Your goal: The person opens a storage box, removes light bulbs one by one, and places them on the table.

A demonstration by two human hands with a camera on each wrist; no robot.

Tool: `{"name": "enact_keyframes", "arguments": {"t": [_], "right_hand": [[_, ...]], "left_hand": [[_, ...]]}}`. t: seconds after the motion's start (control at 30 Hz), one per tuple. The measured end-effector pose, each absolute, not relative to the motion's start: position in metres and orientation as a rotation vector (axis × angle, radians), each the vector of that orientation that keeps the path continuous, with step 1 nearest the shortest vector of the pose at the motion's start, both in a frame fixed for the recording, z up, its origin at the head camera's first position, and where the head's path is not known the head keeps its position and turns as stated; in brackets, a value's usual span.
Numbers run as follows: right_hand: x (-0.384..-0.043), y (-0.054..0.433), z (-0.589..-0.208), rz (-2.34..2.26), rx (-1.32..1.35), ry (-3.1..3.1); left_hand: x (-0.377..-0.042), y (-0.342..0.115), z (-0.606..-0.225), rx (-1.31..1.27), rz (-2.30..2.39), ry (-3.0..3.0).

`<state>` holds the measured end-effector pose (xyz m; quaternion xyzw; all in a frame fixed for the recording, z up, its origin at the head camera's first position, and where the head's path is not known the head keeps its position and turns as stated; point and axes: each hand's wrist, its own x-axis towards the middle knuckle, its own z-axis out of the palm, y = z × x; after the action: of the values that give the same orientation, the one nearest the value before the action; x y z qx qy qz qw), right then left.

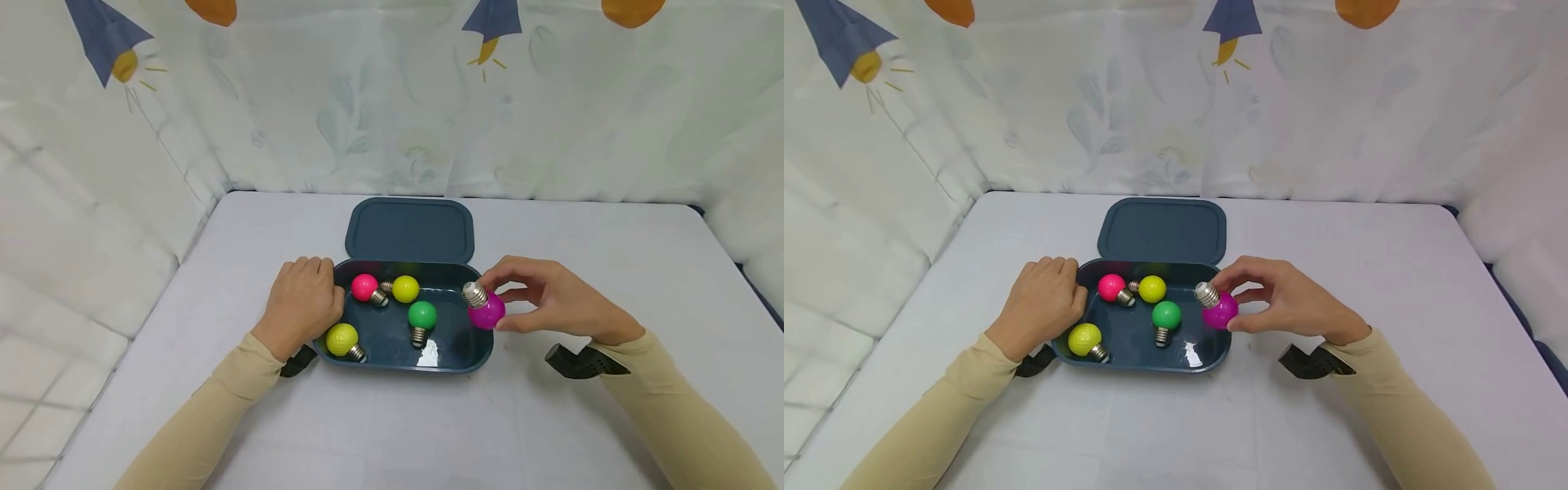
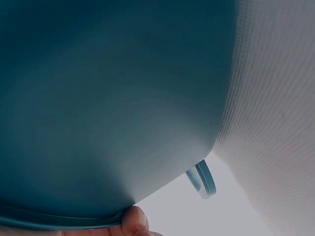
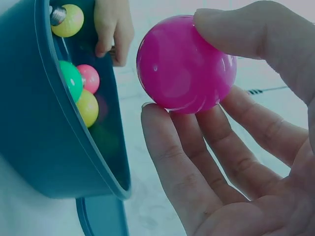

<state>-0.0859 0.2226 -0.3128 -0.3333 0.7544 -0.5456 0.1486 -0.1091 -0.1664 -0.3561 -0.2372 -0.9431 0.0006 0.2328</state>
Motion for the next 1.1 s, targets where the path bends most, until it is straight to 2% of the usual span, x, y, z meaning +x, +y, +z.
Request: {"name": "enact_keyframes", "arguments": {"t": [1.1], "right_hand": [[-0.104,0.267,-0.316,-1.616,-0.495,2.321]], "left_hand": [[-0.110,-0.166,-0.355,-0.654,-0.018,-2.599]]}}
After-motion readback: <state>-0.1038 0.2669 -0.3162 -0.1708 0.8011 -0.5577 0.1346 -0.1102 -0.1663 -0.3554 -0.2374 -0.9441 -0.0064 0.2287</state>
